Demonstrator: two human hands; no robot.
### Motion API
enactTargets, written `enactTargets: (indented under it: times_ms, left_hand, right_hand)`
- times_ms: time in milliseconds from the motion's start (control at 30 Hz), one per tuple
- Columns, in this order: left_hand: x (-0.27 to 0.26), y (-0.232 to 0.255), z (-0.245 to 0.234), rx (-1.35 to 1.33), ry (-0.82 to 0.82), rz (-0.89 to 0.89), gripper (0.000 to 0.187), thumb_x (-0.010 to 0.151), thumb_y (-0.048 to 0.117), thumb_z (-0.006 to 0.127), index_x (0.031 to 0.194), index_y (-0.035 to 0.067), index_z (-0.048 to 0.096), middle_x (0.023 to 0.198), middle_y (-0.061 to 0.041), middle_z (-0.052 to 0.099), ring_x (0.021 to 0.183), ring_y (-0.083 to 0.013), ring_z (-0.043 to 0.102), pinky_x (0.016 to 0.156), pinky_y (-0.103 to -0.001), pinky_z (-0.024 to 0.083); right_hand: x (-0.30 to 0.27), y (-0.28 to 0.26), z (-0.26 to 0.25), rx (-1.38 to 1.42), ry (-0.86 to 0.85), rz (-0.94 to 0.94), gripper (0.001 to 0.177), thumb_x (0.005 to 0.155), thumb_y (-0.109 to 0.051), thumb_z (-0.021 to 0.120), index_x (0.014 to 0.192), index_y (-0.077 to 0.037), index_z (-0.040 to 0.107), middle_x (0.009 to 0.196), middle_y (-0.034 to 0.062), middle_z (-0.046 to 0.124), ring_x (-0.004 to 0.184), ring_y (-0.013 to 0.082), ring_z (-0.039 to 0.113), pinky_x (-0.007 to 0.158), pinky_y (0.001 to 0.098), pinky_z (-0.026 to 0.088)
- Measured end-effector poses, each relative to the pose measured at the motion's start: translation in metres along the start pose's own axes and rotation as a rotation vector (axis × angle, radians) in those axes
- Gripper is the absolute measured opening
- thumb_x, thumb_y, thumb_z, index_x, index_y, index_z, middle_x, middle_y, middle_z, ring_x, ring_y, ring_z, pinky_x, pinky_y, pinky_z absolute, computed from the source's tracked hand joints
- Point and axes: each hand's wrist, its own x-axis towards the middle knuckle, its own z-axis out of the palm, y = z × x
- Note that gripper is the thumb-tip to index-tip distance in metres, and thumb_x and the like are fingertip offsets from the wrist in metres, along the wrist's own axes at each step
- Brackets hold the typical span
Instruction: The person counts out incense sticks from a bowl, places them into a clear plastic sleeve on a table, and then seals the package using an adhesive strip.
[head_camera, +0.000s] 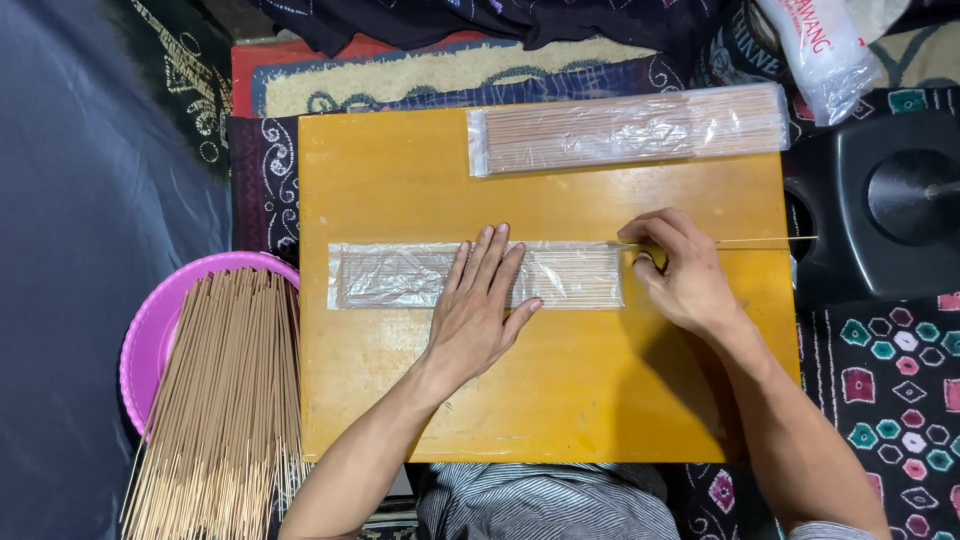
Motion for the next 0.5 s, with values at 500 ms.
enactTargets:
  times_ms: [500]
  left_hand:
    - [0.001,0.009,-0.008,-0.029,0.04,0.009,0.071,0.101,0.047,0.05,0.151,-0.003,0.041,0.165,-0.022,0.027,0.155,-0.0338,0.017,0.127,-0.048,0.011]
  right_hand:
    - [-0.005,-0.008,-0.042,-0.276,-0.077,0.025,0.014,0.091,-0.004,0.066,0.102,-0.003,0.075,0.103,0.013,0.062,0.092,0.0313,0.058,0.085,0.041,0.048]
